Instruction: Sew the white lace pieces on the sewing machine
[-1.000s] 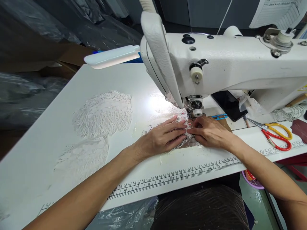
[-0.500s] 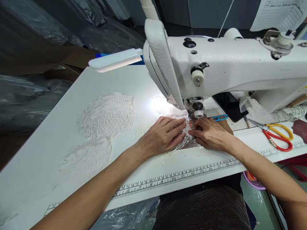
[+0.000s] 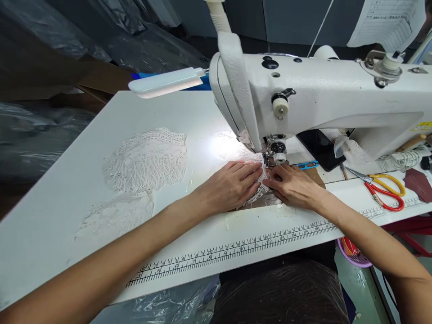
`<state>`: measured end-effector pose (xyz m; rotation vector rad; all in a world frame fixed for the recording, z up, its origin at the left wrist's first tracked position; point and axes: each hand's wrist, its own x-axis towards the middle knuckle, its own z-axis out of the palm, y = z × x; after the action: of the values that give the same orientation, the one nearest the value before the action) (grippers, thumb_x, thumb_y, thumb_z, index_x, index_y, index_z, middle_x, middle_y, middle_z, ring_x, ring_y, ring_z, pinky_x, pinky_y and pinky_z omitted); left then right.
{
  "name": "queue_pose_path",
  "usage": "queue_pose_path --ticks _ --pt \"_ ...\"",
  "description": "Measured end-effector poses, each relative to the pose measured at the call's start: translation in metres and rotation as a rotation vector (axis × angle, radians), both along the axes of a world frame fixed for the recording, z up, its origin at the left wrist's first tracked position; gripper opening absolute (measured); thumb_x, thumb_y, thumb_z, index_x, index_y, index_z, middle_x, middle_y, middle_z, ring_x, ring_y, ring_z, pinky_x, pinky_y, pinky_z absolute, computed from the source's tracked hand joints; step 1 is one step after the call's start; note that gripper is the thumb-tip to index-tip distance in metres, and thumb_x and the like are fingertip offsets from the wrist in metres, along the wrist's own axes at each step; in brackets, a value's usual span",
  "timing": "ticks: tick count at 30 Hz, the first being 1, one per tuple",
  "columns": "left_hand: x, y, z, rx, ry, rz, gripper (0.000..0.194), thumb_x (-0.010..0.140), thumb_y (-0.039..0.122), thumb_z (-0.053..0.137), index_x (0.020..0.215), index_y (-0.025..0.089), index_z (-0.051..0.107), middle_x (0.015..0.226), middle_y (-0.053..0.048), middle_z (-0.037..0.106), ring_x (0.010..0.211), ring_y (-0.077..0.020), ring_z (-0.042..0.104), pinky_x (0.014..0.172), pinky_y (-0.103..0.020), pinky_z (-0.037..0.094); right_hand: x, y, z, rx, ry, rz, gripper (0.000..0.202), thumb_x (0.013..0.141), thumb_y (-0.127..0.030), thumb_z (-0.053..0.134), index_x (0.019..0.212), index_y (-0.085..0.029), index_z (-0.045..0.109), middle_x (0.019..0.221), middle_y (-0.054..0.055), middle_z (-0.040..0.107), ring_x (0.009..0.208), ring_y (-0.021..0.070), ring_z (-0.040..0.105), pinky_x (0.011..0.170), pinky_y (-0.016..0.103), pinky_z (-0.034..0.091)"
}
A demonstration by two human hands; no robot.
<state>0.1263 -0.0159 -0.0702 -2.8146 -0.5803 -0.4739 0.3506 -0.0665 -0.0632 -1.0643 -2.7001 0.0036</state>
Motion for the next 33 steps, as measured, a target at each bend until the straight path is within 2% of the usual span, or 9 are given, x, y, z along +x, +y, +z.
queue_pose_path --ticks 5,8,12,17,28,33 --pt "-0.002 0.022 -0.001 -0.099 -0.007 -0.088 0.036 0.101 0.026 0.037 0.118 0.010 0.064 0.126 -0.016 0.065 0.110 -0.0238 0.064 0.100 -0.041 0.050 -0.008 -0.002 0.003 0.020 -0.094 -0.077 0.029 0.098 -0.014 0.042 0.118 -0.015 0.062 0.103 0.014 0.059 0.092 0.0246 0.055 0.077 0.041 0.053" --pt "-0.002 0.020 -0.004 -0.084 -0.092 -0.076 0.036 0.101 0.025 0.037 0.115 0.009 0.066 0.125 -0.017 0.066 0.110 -0.0255 0.064 0.099 -0.043 0.050 -0.011 -0.004 0.005 0.023 -0.115 -0.102 0.031 0.099 -0.014 0.039 0.119 -0.018 0.061 0.104 0.012 0.059 0.091 0.0231 0.055 0.077 0.040 0.052" --pt "-0.001 0.015 -0.004 -0.019 -0.163 -0.049 0.032 0.100 0.025 0.042 0.115 0.013 0.068 0.123 -0.013 0.069 0.103 -0.0264 0.066 0.091 -0.047 0.050 -0.012 -0.004 0.005 0.009 -0.124 -0.115 0.030 0.099 -0.014 0.039 0.120 -0.017 0.061 0.103 0.012 0.059 0.090 0.0226 0.055 0.076 0.039 0.053" --pt "-0.002 0.017 -0.004 -0.021 -0.189 -0.062 0.031 0.100 0.025 0.044 0.113 0.012 0.069 0.120 -0.013 0.070 0.099 -0.0269 0.065 0.080 -0.043 0.050 -0.010 -0.003 0.001 -0.028 -0.065 -0.108 0.032 0.099 -0.012 0.039 0.121 -0.016 0.061 0.102 0.014 0.057 0.091 0.0237 0.054 0.076 0.041 0.054" --pt "-0.003 0.017 -0.013 -0.126 -0.214 -0.041 0.031 0.099 0.024 0.044 0.118 0.014 0.067 0.122 -0.014 0.069 0.107 -0.0272 0.064 0.089 -0.045 0.054 -0.011 -0.005 0.002 -0.051 -0.028 -0.117 0.032 0.097 -0.011 0.042 0.124 -0.017 0.059 0.107 0.014 0.058 0.094 0.0242 0.052 0.078 0.042 0.053" --pt "-0.002 0.017 -0.011 -0.079 -0.228 -0.080 0.030 0.099 0.023 0.044 0.115 0.011 0.067 0.121 -0.015 0.069 0.103 -0.0268 0.065 0.086 -0.043 0.054 -0.011 -0.006 0.002 -0.039 -0.036 -0.118 0.032 0.097 -0.011 0.041 0.124 -0.016 0.059 0.107 0.014 0.058 0.093 0.0242 0.051 0.077 0.042 0.052"
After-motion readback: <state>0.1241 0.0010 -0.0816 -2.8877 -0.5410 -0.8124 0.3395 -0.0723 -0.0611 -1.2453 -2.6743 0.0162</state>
